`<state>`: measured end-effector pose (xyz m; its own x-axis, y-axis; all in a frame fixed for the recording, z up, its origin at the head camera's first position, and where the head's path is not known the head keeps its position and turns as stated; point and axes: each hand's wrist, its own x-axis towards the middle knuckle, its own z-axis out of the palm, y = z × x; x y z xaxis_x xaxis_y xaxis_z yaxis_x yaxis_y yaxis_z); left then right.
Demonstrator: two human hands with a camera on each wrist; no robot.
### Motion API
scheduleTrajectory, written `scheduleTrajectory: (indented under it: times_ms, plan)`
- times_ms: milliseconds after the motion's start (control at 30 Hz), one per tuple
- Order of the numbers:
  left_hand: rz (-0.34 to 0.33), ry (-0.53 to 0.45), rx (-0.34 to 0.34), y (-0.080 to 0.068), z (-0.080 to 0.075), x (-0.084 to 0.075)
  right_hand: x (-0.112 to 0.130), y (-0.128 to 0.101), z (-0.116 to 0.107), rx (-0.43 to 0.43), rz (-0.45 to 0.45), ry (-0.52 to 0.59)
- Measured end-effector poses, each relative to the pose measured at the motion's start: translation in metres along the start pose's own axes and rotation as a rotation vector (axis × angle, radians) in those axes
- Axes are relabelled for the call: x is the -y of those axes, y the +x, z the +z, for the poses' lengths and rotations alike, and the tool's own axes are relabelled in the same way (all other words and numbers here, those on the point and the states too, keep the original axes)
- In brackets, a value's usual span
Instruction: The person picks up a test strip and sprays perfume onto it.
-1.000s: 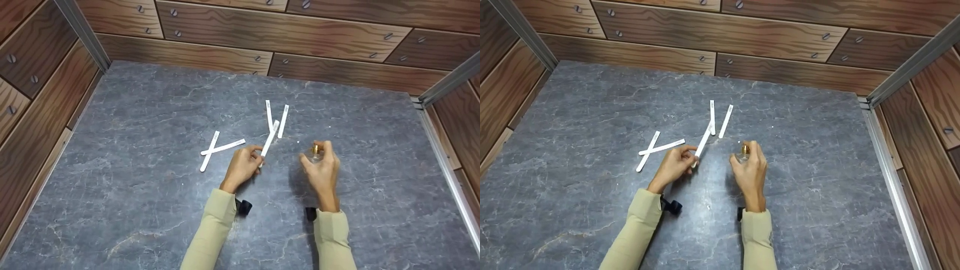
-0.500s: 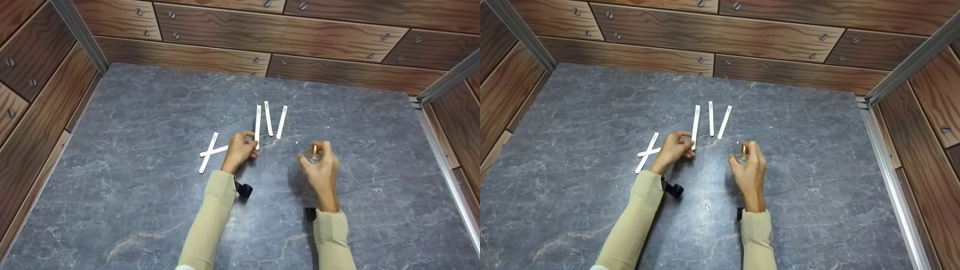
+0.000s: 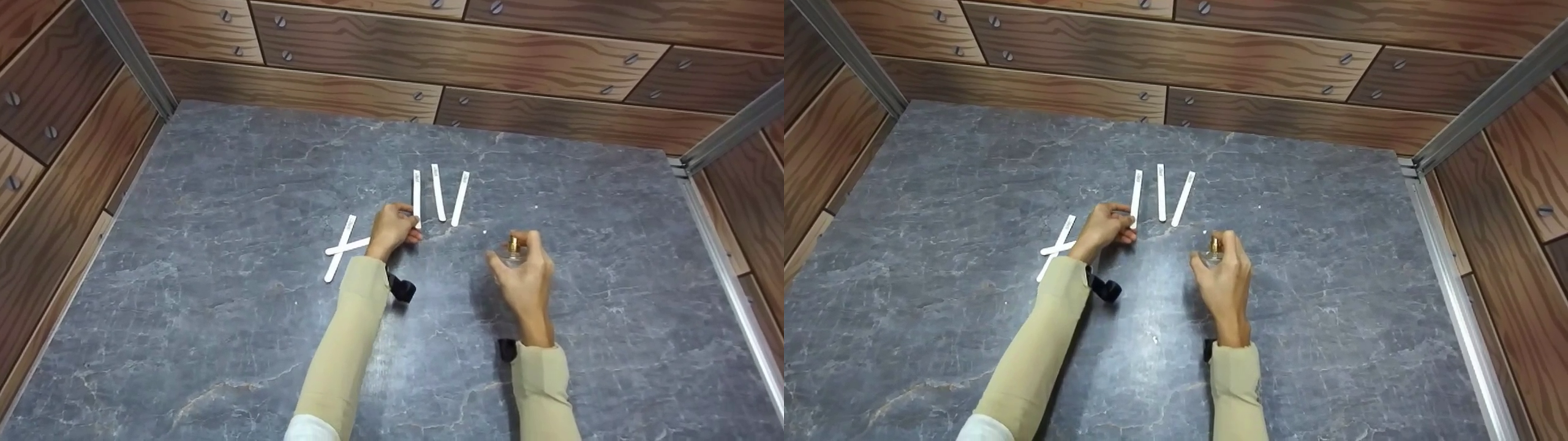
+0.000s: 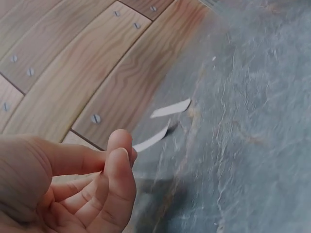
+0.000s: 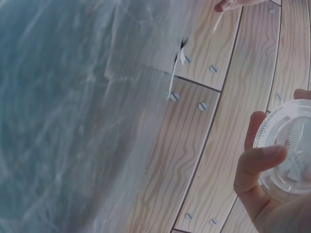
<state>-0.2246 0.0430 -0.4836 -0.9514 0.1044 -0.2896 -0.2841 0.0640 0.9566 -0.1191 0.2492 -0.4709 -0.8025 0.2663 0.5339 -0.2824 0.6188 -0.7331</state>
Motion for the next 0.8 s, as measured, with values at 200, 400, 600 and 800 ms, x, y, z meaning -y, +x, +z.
scheduleTrajectory:
  times_ms: [200,400,600,800]
  plan:
    - [-0.041,0.055,-0.026,0.010,-0.001,-0.001,0.000,-0.002,-0.002,-0.017,0.005,0.043]
    - [-0.035,0.151,-0.059,0.016,0.004,-0.005,0.000,0.000,-0.005,-0.034,0.013,0.029]
    - [-0.073,0.195,-0.057,0.022,0.007,-0.009,-0.001,0.001,-0.006,-0.049,0.015,0.031]
    - [-0.072,0.188,-0.068,0.028,0.005,-0.016,0.001,0.003,-0.006,-0.045,0.021,0.035]
